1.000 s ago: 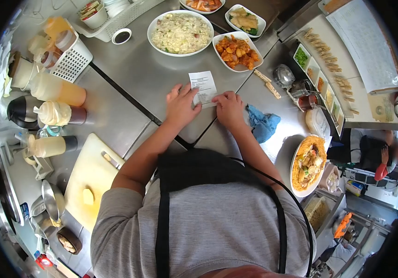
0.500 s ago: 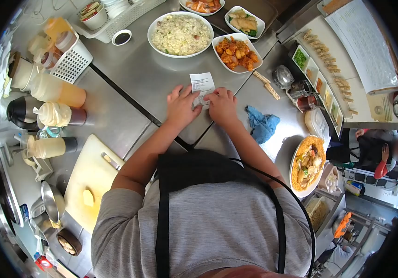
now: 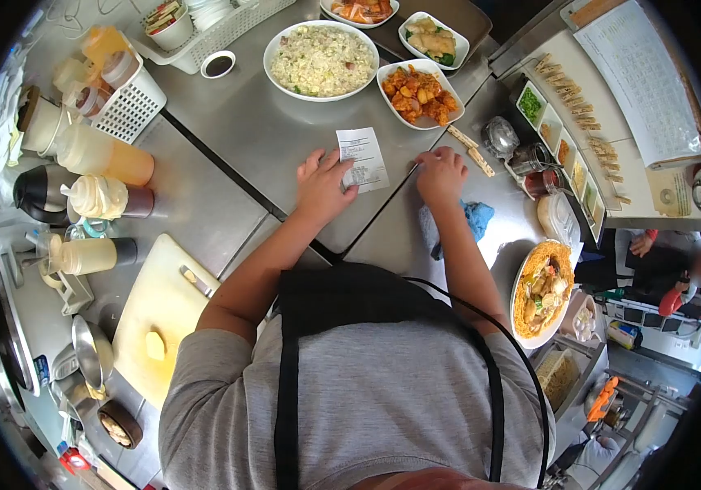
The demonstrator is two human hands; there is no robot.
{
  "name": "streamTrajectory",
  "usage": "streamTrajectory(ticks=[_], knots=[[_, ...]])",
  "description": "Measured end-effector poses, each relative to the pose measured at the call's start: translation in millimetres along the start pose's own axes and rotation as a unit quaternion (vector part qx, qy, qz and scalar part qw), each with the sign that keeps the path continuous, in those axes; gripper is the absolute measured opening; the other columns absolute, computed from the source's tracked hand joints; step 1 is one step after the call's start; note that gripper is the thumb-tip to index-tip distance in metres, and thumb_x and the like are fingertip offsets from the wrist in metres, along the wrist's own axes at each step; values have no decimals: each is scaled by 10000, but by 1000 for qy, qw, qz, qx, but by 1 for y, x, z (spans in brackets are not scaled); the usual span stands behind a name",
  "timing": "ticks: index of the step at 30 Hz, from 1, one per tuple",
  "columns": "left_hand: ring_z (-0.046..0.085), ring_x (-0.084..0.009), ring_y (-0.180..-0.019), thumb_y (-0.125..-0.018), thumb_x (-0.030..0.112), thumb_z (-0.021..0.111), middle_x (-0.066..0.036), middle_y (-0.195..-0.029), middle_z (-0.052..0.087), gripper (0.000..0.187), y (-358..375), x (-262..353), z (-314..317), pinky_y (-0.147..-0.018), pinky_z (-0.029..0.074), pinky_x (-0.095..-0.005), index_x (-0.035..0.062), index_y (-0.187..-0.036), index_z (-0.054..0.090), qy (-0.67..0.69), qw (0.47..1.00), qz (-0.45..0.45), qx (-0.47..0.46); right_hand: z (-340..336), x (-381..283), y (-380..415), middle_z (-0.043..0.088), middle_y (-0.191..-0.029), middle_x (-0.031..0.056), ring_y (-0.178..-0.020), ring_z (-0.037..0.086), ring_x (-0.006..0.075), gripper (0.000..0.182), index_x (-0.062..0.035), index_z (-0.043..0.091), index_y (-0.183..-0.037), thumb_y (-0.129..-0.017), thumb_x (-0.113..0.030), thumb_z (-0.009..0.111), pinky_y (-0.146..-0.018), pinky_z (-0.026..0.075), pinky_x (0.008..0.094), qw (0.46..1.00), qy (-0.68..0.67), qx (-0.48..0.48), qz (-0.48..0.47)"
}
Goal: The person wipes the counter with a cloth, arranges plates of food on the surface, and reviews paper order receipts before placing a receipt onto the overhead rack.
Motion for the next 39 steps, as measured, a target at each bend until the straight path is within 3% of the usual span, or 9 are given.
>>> streamTrajectory(ticks=[5,8,14,23,29,35,39], knots=[[369,-284,-1085,-601,255,646,-34,-1135,480,459,0,0,3,-849,306,-402,125,-1033,562,11,1000,-7,-6,-6,1,11,509,-920,45,-902,451,264,171,-175,617,-736,-644,-57,533,-779,336,395,996,-83,2,31],[385,-283,-1067,-583,245,659,-28,-1122,487,472,0,-1,1,-838,310,-408,132,-1031,561,6,1000,1,0,8,-16,17,509,-906,35,-889,461,265,177,-177,618,-733,-649,-47,532,-768,340,393,984,-179,17,-6],[392,-283,-1056,-566,231,664,-24,-1116,491,483,-1,0,1,-836,312,-410,141,-1030,564,6,1000,2,8,15,-39,30,513,-868,21,-883,465,247,177,-184,623,-734,-644,-52,546,-754,339,384,979,-183,42,-73],[357,-300,-1085,-596,230,639,-42,-1141,470,453,-1,3,-4,-869,292,-411,127,-1031,565,12,1000,-1,-20,15,-50,26,500,-890,32,-914,446,250,176,-198,627,-722,-648,-59,547,-781,329,395,975,-211,10,-68],[353,-299,-1091,-595,230,643,-40,-1139,470,456,-2,2,-1,-871,290,-411,127,-1033,564,16,1000,-5,-26,17,-72,30,492,-927,22,-944,429,249,171,-221,628,-689,-635,-77,554,-813,303,421,978,-170,-27,-118],[356,-299,-1092,-585,236,649,-42,-1141,472,455,0,2,0,-861,298,-411,128,-1020,573,24,999,-7,-21,11,-70,27,492,-933,15,-955,424,241,113,-220,632,-661,-638,-128,570,-824,292,423,985,-126,5,-120],[355,-299,-1092,-581,247,649,-42,-1143,472,455,-2,1,-1,-858,301,-410,128,-1015,579,10,1000,-3,-25,6,-31,14,493,-938,18,-967,420,242,98,-214,633,-664,-651,-144,565,-838,284,423,995,-81,29,-58]])
Point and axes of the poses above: each hand's wrist, its own y-axis away from the middle knuckle, its own z-axis out of the palm, x = y × z, the point moved 5 cm from there along -y, towards the middle knuckle
